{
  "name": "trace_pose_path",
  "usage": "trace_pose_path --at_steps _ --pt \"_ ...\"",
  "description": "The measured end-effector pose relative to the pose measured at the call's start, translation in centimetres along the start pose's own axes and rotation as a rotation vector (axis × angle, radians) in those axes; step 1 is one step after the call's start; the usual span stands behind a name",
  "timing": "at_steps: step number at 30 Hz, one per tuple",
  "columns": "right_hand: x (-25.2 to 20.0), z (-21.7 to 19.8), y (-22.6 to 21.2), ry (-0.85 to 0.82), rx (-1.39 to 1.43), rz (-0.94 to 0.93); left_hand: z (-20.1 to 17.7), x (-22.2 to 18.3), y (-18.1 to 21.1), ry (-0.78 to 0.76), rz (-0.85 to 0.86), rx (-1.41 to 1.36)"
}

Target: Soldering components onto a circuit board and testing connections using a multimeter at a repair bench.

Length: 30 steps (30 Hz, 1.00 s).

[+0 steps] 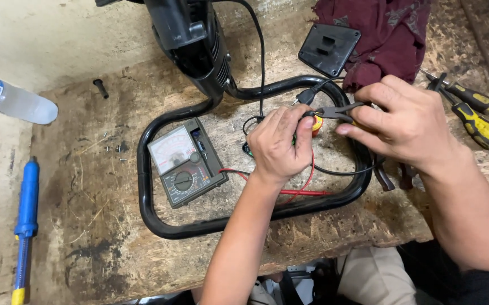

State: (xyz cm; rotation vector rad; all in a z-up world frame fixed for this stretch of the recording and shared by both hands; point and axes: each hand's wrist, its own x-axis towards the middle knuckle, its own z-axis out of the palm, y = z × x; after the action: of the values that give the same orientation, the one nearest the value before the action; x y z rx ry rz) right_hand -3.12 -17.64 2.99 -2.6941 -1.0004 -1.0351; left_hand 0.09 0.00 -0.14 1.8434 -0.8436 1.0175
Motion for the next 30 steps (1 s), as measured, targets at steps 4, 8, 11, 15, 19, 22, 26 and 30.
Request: trace_pose_path --at_steps 4,8,11,15,19,22,26,30 --pt "-0.1 0.1 -0.2 0.014 -0.012 0.019 0.1 -0.1 -0.1 0.010 -0.004 0.016" --pt "0.0 0.1 -0.3 0.013 0.010 0.063 -0.1 0.2 0.0 -0.005 -0.015 0.020" --pt "-0.3 0.3 -0.2 0.016 -0.037 0.085 0.4 -0.3 -0.5 0.014 0.004 0.054" --pt "-0.3 0.7 -0.4 0.019 -0.058 0.115 0.0 0.2 -0.3 0.030 0.017 0.095" --pt "-0.5 1.0 -0.5 0.025 -0.041 0.150 0.1 -0.2 -0.5 0.044 0.013 0.164" --pt "-0.6 1.1 -0.2 0.034 -0.048 0.158 0.3 -0.2 -0.6 0.015 -0.041 0.160" --pt "-0.7 1.1 -0.1 0.025 -0.049 0.164 0.3 -0.3 -0.8 -0.036 -0.101 0.090" --pt "-0.8 1.3 0.0 0.024 -0.040 0.184 0.2 -0.2 -0.7 -0.023 -0.079 0.095"
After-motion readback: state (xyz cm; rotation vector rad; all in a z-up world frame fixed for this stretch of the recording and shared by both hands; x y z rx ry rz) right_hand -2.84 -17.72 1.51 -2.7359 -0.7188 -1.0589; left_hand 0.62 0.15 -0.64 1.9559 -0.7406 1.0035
